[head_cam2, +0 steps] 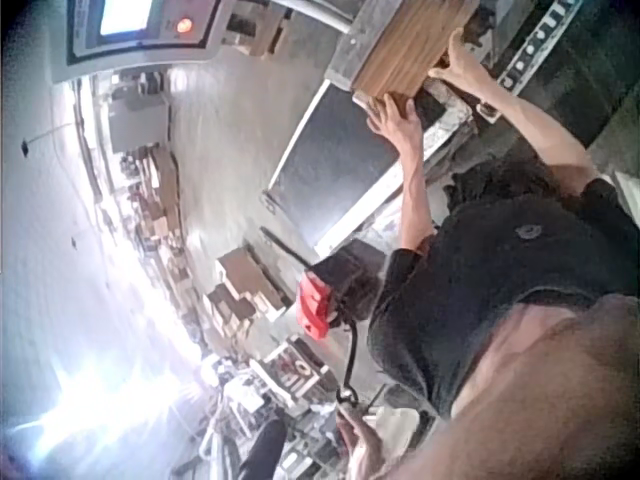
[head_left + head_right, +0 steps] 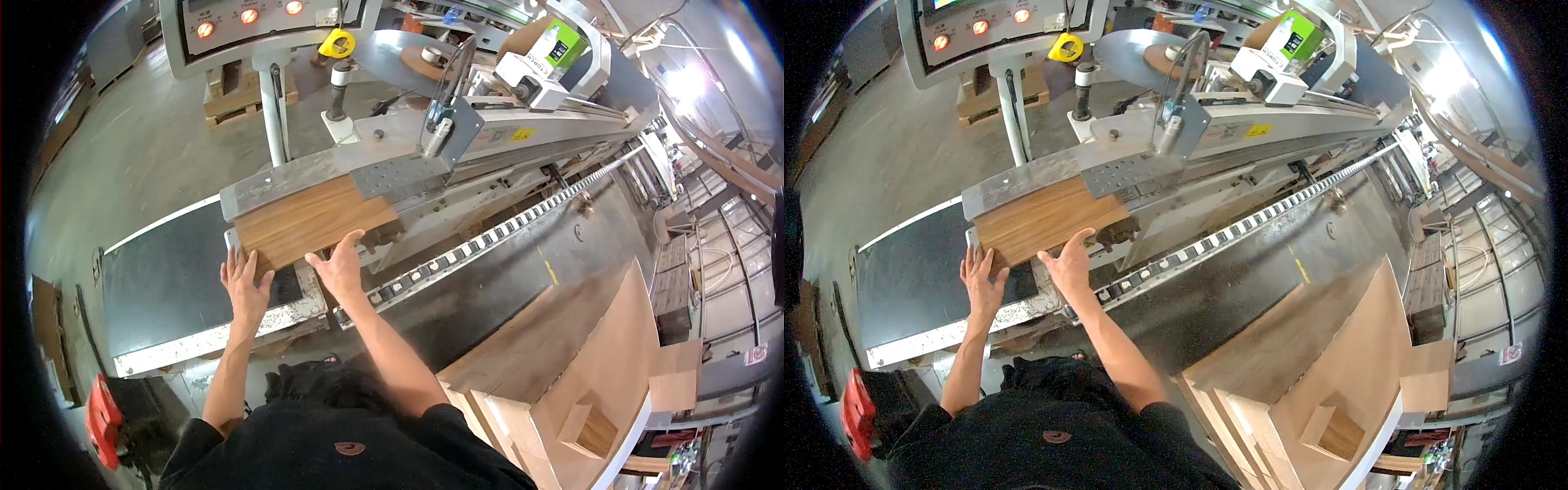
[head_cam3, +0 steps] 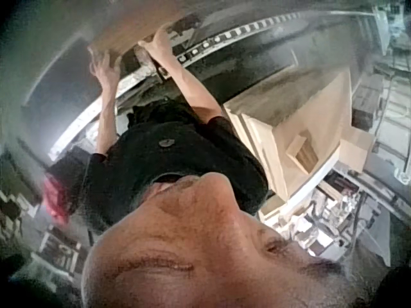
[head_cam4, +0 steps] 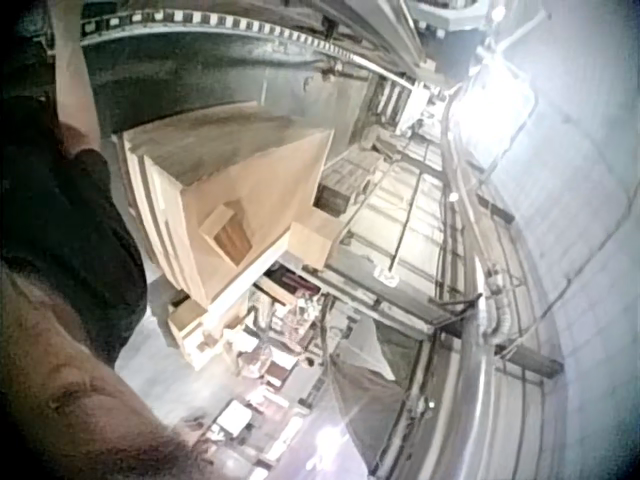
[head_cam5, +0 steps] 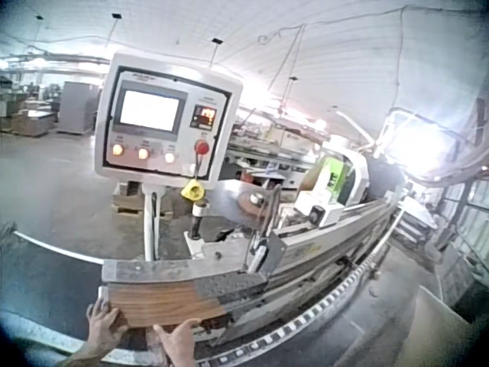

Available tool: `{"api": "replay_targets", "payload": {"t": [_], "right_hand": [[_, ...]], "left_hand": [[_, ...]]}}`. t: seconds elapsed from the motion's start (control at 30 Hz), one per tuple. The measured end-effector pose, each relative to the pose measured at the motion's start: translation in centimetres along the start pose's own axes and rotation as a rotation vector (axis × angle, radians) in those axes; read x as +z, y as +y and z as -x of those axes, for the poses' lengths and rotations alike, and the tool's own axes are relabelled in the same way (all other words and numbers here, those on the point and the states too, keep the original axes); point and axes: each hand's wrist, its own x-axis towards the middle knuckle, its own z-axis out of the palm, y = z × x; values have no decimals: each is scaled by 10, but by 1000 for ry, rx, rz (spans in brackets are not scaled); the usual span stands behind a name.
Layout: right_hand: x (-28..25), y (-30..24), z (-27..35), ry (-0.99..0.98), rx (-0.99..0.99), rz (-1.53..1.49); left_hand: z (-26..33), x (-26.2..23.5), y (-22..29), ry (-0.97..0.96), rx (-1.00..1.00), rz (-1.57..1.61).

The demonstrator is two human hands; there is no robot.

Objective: The person feeds wooden boards into a woodworking machine by hand, rotates them to process their edges, and places the boards onto a stack.

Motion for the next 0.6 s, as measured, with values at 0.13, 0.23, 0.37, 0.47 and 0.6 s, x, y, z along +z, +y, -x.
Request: {"api": "replay_targets", "payload": {"t": [0.13, 0.23, 0.37, 0.47, 0.6], "right_hand": [[-15, 20, -12, 111, -86, 38], [-30, 34, -23, 118, -80, 66], [-55, 65, -45, 161, -106, 87], [-76, 73, -60, 167, -152, 115], [-102, 92, -88, 3, -94, -50]], "left_hand": [[-8, 15, 24, -26, 5, 2], [-13, 27, 38, -36, 21, 28], [-25, 52, 68, -52, 44, 48], [-35, 68, 83, -31, 57, 35], [-52, 87, 106, 4, 84, 29]]}}
